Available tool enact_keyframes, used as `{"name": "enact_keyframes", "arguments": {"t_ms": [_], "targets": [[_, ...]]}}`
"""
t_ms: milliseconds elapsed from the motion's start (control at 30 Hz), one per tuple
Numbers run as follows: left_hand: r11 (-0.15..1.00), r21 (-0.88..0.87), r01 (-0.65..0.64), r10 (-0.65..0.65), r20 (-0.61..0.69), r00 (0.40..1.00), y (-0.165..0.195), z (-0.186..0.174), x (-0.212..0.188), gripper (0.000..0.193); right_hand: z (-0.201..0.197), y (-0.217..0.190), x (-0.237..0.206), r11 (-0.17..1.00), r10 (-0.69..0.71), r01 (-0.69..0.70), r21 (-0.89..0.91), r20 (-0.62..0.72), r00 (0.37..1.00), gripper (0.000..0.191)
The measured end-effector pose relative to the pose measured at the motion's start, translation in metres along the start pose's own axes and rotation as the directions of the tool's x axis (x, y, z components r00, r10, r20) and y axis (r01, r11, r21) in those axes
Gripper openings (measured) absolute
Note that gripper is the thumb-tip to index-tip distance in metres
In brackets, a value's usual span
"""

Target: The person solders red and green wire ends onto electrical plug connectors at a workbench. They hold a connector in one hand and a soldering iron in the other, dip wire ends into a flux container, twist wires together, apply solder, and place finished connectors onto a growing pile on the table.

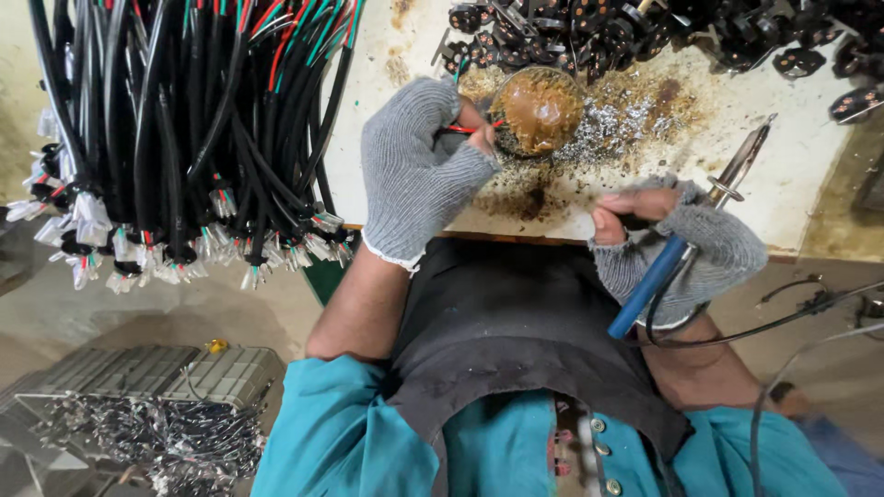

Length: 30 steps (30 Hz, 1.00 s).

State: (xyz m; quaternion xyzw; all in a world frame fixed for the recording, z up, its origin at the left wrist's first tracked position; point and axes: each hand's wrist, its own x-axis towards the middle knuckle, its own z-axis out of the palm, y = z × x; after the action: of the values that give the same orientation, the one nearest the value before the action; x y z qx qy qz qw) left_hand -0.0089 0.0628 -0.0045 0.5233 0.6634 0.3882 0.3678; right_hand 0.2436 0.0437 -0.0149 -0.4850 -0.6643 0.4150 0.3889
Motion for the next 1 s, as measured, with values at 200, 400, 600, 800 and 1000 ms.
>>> {"name": "enact_keyframes", "arguments": {"t_ms": [200,400,600,800,1000], "targets": [[0.96,0.243,-0.138,0.147,-0.015,0.989,0.007,0.002,0.003,0.018,-0.005,0.004,-0.009,0.997,0.067,-0.064,-0.044,0.063,0.996,0.012],[0.991,0.12,-0.067,0.07,-0.025,0.997,0.005,0.002,0.0,0.018,0.001,-0.002,0.004,0.997,-0.068,0.068,-0.019,0.003,0.998,0.017],[0.996,0.03,-0.079,0.08,-0.037,0.996,0.003,0.001,-0.004,0.014,0.003,-0.012,0.012,0.995,-0.079,0.079,-0.056,0.001,0.997,0.021],[0.953,0.204,-0.222,0.219,0.034,0.975,0.017,-0.019,-0.034,0.029,0.004,-0.015,0.014,0.998,-0.03,0.03,0.055,0.005,1.0,0.025],[0.95,-0.305,0.066,0.12,0.553,0.825,0.005,-0.022,-0.053,0.029,-0.006,-0.016,0.009,0.996,-0.09,0.085,0.029,0.248,0.965,0.04]]}}
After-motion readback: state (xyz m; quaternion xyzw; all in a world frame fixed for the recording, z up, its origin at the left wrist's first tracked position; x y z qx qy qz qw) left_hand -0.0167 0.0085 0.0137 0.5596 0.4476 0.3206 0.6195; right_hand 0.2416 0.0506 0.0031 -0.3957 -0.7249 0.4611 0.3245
